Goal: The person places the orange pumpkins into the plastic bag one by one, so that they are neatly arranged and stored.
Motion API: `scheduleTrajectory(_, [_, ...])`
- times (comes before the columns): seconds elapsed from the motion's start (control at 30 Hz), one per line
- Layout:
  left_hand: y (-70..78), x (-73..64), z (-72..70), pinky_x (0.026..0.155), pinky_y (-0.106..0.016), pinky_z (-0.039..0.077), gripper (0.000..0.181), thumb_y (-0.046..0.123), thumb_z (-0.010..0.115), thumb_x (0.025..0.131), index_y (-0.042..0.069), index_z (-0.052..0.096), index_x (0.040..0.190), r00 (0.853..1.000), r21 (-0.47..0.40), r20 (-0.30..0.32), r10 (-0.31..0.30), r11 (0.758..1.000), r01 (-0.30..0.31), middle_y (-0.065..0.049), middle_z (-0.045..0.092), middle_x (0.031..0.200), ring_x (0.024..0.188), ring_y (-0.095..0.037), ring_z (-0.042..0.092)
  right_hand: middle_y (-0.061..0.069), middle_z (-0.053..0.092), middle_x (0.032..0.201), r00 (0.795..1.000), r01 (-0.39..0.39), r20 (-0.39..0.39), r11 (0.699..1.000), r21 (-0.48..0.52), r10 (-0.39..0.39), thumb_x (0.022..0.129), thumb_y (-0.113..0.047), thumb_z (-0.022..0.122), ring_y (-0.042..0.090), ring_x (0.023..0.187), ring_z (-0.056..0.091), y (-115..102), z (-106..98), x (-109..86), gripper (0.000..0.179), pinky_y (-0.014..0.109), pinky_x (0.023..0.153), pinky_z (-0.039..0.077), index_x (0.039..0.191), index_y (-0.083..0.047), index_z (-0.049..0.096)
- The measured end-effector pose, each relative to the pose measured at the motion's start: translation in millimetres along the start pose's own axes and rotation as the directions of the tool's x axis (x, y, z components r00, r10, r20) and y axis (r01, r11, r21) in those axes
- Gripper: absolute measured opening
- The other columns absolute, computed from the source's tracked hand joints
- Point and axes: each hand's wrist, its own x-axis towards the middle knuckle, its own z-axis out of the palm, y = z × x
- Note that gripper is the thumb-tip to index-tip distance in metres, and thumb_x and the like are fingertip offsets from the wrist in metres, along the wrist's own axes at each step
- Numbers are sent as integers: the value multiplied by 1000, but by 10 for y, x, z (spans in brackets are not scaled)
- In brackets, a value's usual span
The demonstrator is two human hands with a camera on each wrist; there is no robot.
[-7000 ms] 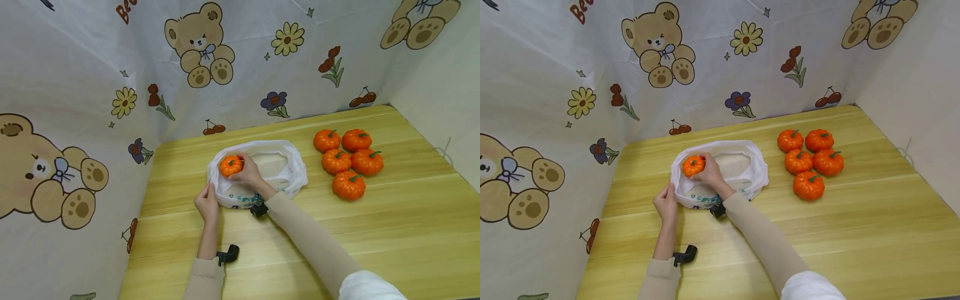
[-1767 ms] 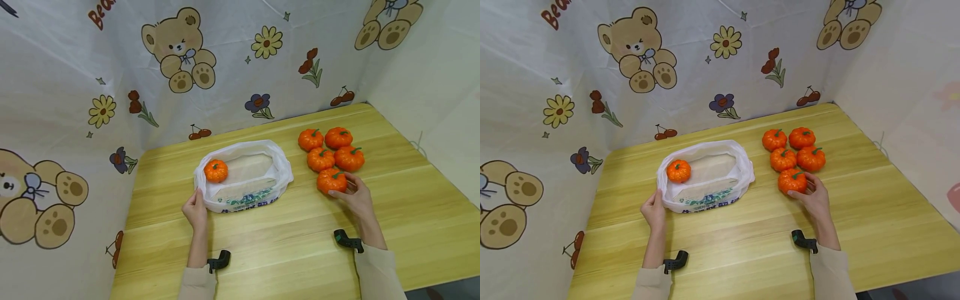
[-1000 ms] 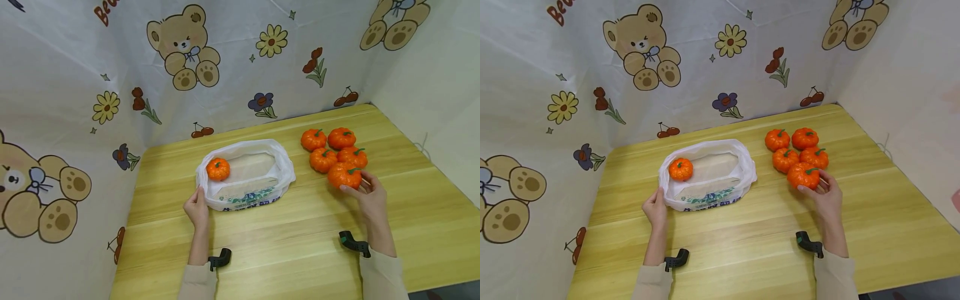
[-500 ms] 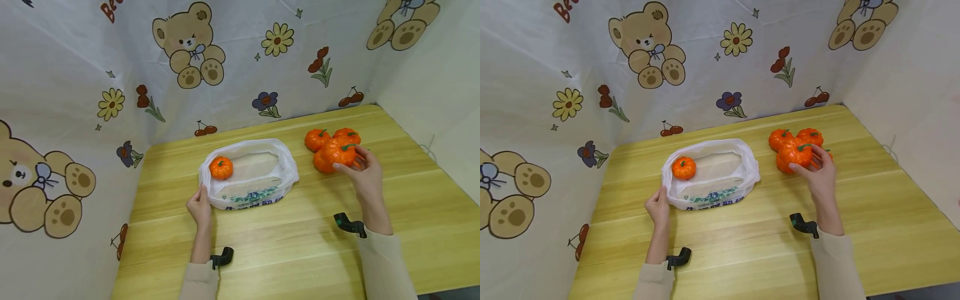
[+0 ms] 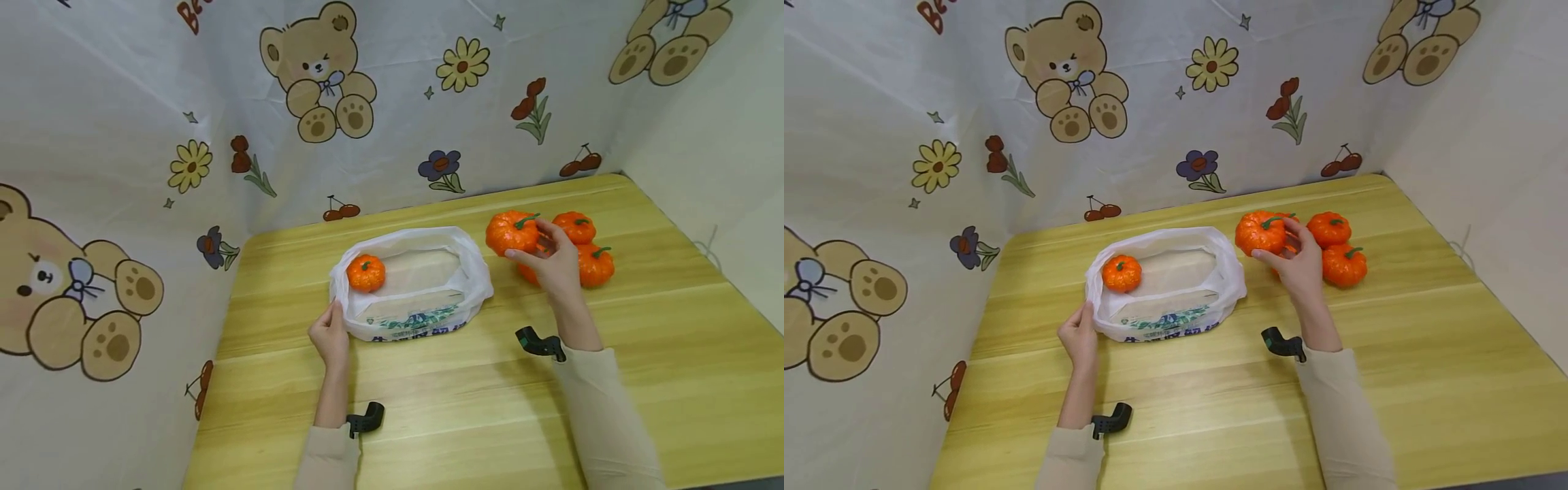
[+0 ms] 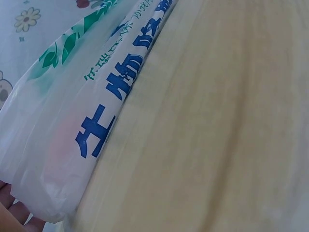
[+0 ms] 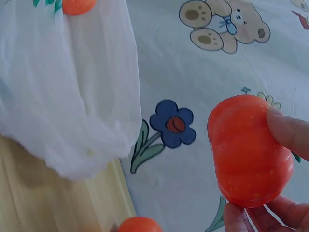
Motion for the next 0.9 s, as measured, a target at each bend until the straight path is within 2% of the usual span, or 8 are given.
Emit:
scheduleTrajectory(0.2, [-14, 5, -4, 95, -31, 53, 21, 7, 66, 91, -6, 69, 107, 1000, 5, -3, 1, 1000, -1, -23, 65, 115, 116, -31, 61, 10, 42, 148, 997, -5, 74, 1000, 10, 4, 81, -12, 80, 17, 121, 47, -49, 293, 49, 80, 13, 95, 48, 149, -9, 38])
scheduleTrajectory(0.33, [-28, 2, -7, 93, -30, 54, 21, 8, 67, 91, -6, 69, 107, 1000, 7, -3, 8, 1000, -8, -23, 65, 115, 115, -31, 62, 12, 41, 148, 991, -11, 135, 998, 64, 2, 81, -6, 79, 24, 126, 45, -57, 515, 84, 79, 30, 107, 46, 149, -7, 37])
scheduleTrajectory(0.47, [-40, 10, -6, 91, -28, 55, 21, 9, 67, 91, -5, 70, 107, 1000, 5, -3, 11, 1000, -11, -22, 66, 115, 114, -30, 62, 16, 42, 147, 983, 14, 179, 996, 87, -30, 79, -1, 78, 30, 129, 44, -31, 758, 128, 78, 43, 112, 43, 146, -2, 39])
scheduleTrajectory(0.67, [-46, 20, -12, 94, -33, 54, 20, 7, 67, 90, -7, 69, 105, 999, 25, -14, 36, 999, -36, -23, 66, 113, 114, -32, 63, 18, 43, 147, 971, 14, 236, 997, 76, -31, 76, 0, 81, 34, 131, 44, 65, 1083, 171, 80, 45, 112, 41, 145, 0, 40])
scheduleTrajectory(0.9, [-30, 15, 2, 95, -35, 53, 21, 5, 66, 90, -8, 69, 105, 999, 18, -15, 47, 999, -47, -24, 65, 113, 115, -33, 62, 16, 45, 145, 960, 6, 280, 1000, 28, -13, 75, -4, 83, 34, 131, 45, 171, 1323, 123, 79, 44, 112, 42, 143, -2, 42])
